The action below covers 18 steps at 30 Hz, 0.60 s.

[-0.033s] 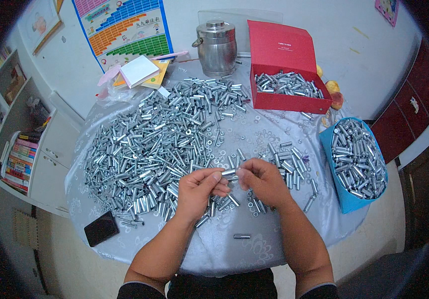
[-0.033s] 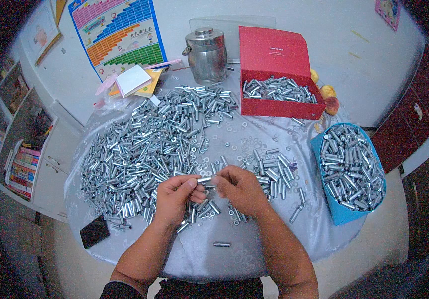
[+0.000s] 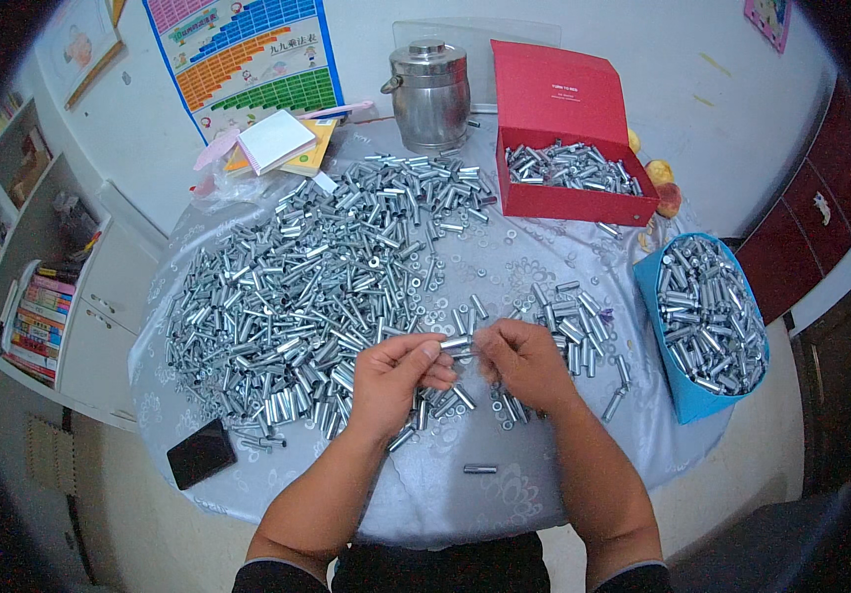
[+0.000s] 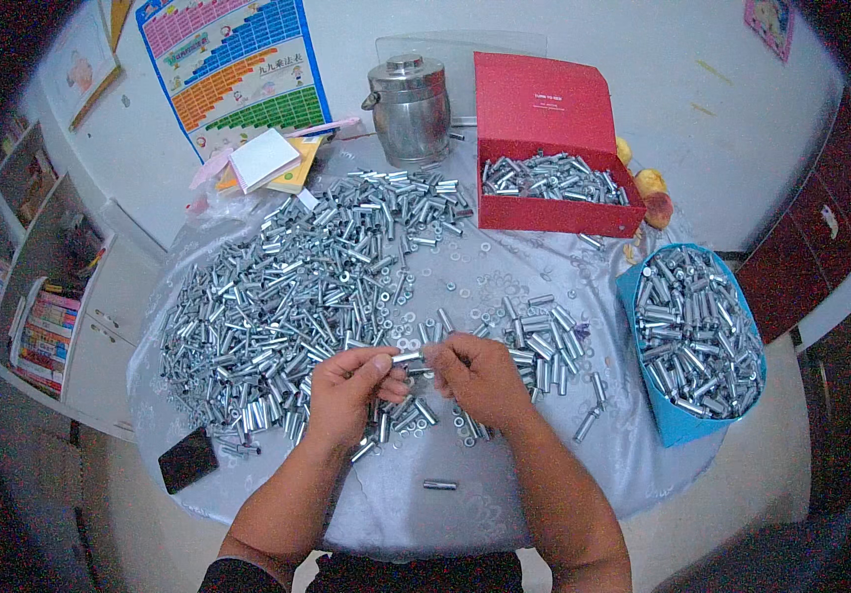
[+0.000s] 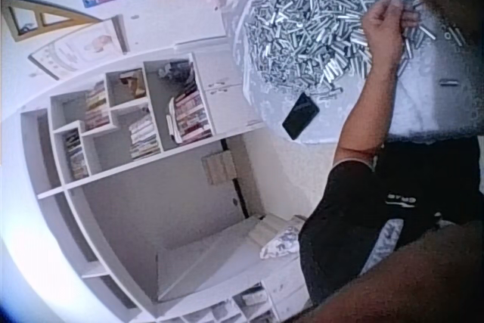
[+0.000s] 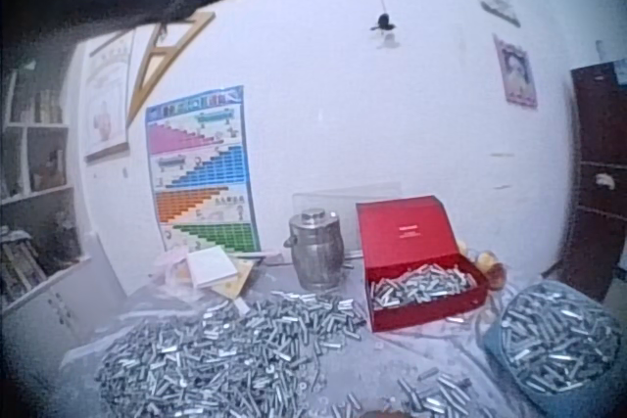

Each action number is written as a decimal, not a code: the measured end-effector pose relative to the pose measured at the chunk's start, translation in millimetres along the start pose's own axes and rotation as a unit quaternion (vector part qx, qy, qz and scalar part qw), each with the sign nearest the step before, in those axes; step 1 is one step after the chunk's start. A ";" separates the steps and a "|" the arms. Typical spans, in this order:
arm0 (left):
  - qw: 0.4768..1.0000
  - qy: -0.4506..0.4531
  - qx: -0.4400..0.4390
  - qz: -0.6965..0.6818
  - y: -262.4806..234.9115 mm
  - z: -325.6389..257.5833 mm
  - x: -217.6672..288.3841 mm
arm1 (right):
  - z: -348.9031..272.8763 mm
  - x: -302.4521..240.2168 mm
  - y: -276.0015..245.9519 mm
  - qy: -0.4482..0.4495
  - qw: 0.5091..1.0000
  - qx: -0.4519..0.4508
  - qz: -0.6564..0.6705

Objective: The person repeatedly picks up small metal sleeves and washers from a large pile on a table, inserts the washers into the sleeves, and places the assembled units into a blue container. The person works continuously, handling the components one at a time.

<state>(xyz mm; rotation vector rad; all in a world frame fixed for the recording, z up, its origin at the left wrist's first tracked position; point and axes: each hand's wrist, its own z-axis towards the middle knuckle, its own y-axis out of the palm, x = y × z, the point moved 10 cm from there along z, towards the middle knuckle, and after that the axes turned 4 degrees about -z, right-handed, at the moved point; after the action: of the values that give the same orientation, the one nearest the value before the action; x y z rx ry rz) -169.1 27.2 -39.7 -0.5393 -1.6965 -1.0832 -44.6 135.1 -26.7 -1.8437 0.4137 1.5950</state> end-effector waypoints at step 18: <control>1.000 -0.005 0.003 -0.003 0.0 -0.7 -0.1 | 4.5 -1.9 -0.9 -0.056 0.989 0.039 0.128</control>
<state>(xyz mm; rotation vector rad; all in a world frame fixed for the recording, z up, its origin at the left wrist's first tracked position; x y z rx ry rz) -168.7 26.6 -39.7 -0.5377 -1.7093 -1.0814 -47.8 138.3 -24.9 -1.6858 0.6757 1.8147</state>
